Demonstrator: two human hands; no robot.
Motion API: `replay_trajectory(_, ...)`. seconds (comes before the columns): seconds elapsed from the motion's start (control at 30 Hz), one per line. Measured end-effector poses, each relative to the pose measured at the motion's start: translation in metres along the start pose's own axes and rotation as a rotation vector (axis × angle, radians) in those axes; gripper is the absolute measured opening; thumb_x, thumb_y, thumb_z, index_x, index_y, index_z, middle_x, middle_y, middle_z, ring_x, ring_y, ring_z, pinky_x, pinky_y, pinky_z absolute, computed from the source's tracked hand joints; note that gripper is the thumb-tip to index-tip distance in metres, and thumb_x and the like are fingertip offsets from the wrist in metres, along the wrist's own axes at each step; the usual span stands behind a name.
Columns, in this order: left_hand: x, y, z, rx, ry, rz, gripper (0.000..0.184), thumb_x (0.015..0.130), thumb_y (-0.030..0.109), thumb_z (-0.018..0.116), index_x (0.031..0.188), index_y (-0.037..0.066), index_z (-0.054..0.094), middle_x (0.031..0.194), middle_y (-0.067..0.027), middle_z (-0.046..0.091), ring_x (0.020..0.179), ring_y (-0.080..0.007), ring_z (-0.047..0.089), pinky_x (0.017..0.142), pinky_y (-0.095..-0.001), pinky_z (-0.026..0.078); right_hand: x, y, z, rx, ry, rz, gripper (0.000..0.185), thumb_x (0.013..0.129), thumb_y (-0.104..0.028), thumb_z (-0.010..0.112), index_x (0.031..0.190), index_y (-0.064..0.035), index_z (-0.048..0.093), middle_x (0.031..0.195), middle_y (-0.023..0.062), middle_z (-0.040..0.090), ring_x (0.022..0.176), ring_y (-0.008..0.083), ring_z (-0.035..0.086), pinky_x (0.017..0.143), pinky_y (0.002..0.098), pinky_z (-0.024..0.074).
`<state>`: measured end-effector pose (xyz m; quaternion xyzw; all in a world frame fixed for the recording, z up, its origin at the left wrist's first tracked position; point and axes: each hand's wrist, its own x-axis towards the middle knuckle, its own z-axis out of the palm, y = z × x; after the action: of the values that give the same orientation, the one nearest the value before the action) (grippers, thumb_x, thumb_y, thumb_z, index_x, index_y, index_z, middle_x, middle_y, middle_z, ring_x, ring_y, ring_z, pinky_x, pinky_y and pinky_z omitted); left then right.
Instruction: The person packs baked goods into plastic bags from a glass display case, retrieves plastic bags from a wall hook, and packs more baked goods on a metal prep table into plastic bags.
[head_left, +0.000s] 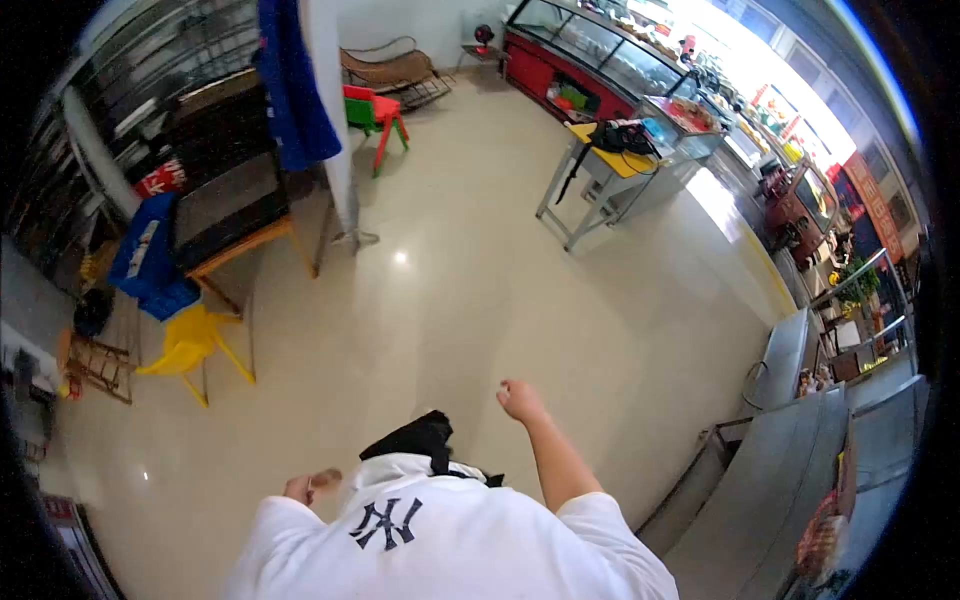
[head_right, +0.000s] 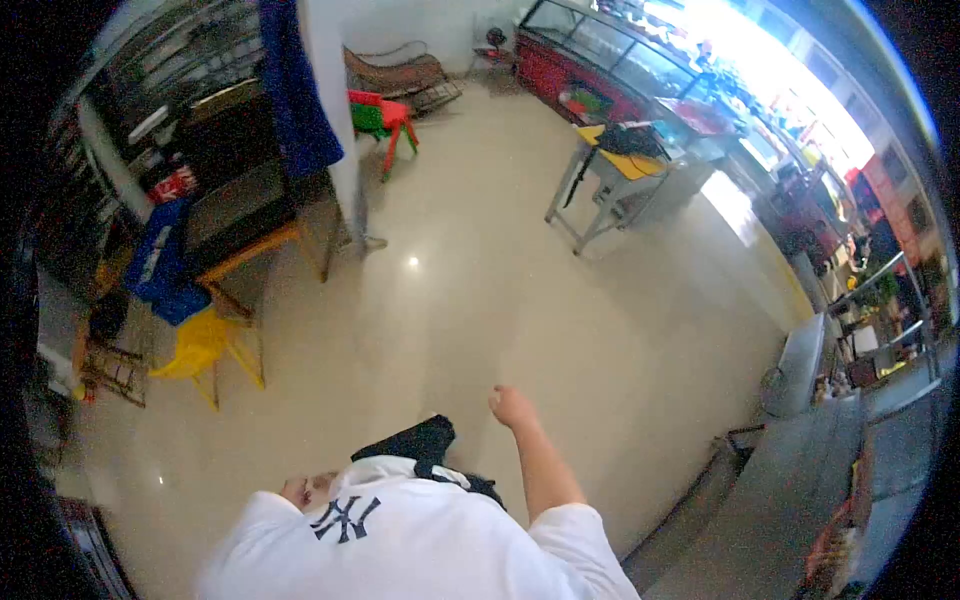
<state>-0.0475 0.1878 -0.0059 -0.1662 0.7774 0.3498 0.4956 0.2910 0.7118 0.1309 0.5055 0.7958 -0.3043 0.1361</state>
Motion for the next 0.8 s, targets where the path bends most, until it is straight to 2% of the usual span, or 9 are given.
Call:
replay_trajectory(0.03, 0.016, 0.139, -0.048, 0.017, 0.091, 0.134, 0.03, 0.088, 0.036, 0.06, 0.105, 0.011, 0.059, 0.082, -0.01, 0.06, 0.061, -0.0222, 0.057, 0.049, -0.0372, 0.045, 0.072, -0.061, 0.008, -0.017, -0.025, -0.11, 0.054, 0.088, -0.045, 0.06, 0.131, -0.0129, 0.058, 0.129, 0.0157, 0.06, 0.119, 0.0337, 0.057, 0.099, 0.0456, 0.046)
replay_trajectory(0.07, 0.029, 0.128, 0.059, -0.055, 0.016, 0.004, 0.029, 0.087, 0.036, 0.062, 0.103, 0.012, 0.06, 0.078, -0.0062, 0.056, 0.061, -0.0196, 0.055, 0.05, -0.0353, 0.044, 0.06, 0.033, -0.008, -0.233, -0.162, -0.039, 0.056, 0.086, -0.047, 0.062, 0.131, -0.0135, 0.058, 0.13, 0.0151, 0.059, 0.12, 0.0337, 0.056, 0.1, 0.0451, 0.0457)
replay_trajectory(0.2, 0.083, 0.351, 0.171, -0.177, -0.24, 0.055, 0.022, 0.087, 0.036, 0.065, 0.093, 0.017, 0.057, 0.069, 0.0019, 0.047, 0.065, -0.0161, 0.056, 0.056, -0.0347, 0.046, 0.134, 0.125, -0.029, 0.155, -0.313, 0.364, 0.056, 0.086, -0.046, 0.059, 0.123, -0.0048, 0.063, 0.127, 0.0175, 0.061, 0.12, 0.0348, 0.056, 0.103, 0.0424, 0.0436)
replay_trajectory(0.27, 0.111, 0.448, 0.222, -0.141, -0.263, 0.062, 0.021, 0.088, 0.037, 0.064, 0.089, 0.017, 0.056, 0.069, 0.0027, 0.047, 0.064, -0.0158, 0.057, 0.055, -0.0354, 0.046, 0.174, 0.212, 0.015, -0.051, -0.13, 0.334, 0.048, 0.088, -0.045, 0.055, 0.115, -0.0079, 0.067, 0.12, 0.0184, 0.064, 0.113, 0.0371, 0.059, 0.098, 0.0449, 0.0466)
replay_trajectory(0.43, 0.21, 0.666, 0.343, -0.331, -0.282, 0.114, 0.022, 0.091, 0.039, 0.06, 0.086, 0.019, 0.054, 0.062, 0.0043, 0.046, 0.062, -0.015, 0.058, 0.054, -0.0351, 0.047, 0.288, 0.294, -0.097, 0.125, -0.474, 0.748, 0.046, 0.087, -0.039, 0.064, 0.123, -0.0104, 0.064, 0.125, 0.0169, 0.062, 0.119, 0.0302, 0.057, 0.103, 0.0406, 0.0424)
replay_trajectory(0.5, 0.211, 0.72, 0.377, -0.282, -0.253, 0.134, 0.025, 0.09, 0.043, 0.058, 0.088, 0.019, 0.054, 0.071, 0.0028, 0.05, 0.066, -0.0149, 0.059, 0.056, -0.0349, 0.048, 0.36, 0.333, -0.137, -0.167, -0.176, 0.464, 0.047, 0.088, -0.045, 0.06, 0.119, -0.0107, 0.067, 0.116, 0.0156, 0.066, 0.108, 0.0312, 0.061, 0.096, 0.0438, 0.0457)
replay_trajectory(0.53, 0.209, 0.753, 0.386, -0.269, -0.245, 0.146, 0.025, 0.09, 0.043, 0.058, 0.088, 0.019, 0.054, 0.071, 0.0028, 0.05, 0.066, -0.0149, 0.059, 0.056, -0.0349, 0.048, 0.384, 0.336, -0.132, -0.424, 0.086, 0.177, 0.049, 0.089, -0.052, 0.056, 0.114, -0.0109, 0.069, 0.107, 0.0144, 0.07, 0.098, 0.0322, 0.065, 0.088, 0.0469, 0.049)
replay_trajectory(0.63, 0.213, 0.822, 0.421, -0.296, -0.158, 0.144, 0.028, 0.087, 0.042, 0.06, 0.099, 0.017, 0.058, 0.087, -0.0006, 0.055, 0.072, -0.0175, 0.059, 0.059, -0.0355, 0.048, 0.549, 0.281, -0.272, 0.171, -0.059, 0.462, 0.044, 0.089, -0.048, 0.058, 0.11, -0.0118, 0.071, 0.113, 0.0152, 0.068, 0.108, 0.0301, 0.062, 0.093, 0.0477, 0.0459)
replay_trajectory(0.8, 0.243, 0.949, 0.482, -0.098, 0.116, 0.326, 0.049, 0.081, 0.036, 0.064, 0.123, 0.012, 0.057, 0.107, -0.0073, 0.059, 0.079, -0.0245, 0.058, 0.061, -0.0404, 0.047, 0.845, 0.096, -0.501, 0.005, 0.082, 0.069, 0.049, 0.09, -0.037, 0.053, 0.128, -0.0054, 0.059, 0.125, 0.0184, 0.061, 0.117, 0.0365, 0.056, 0.1, 0.0441, 0.0449)
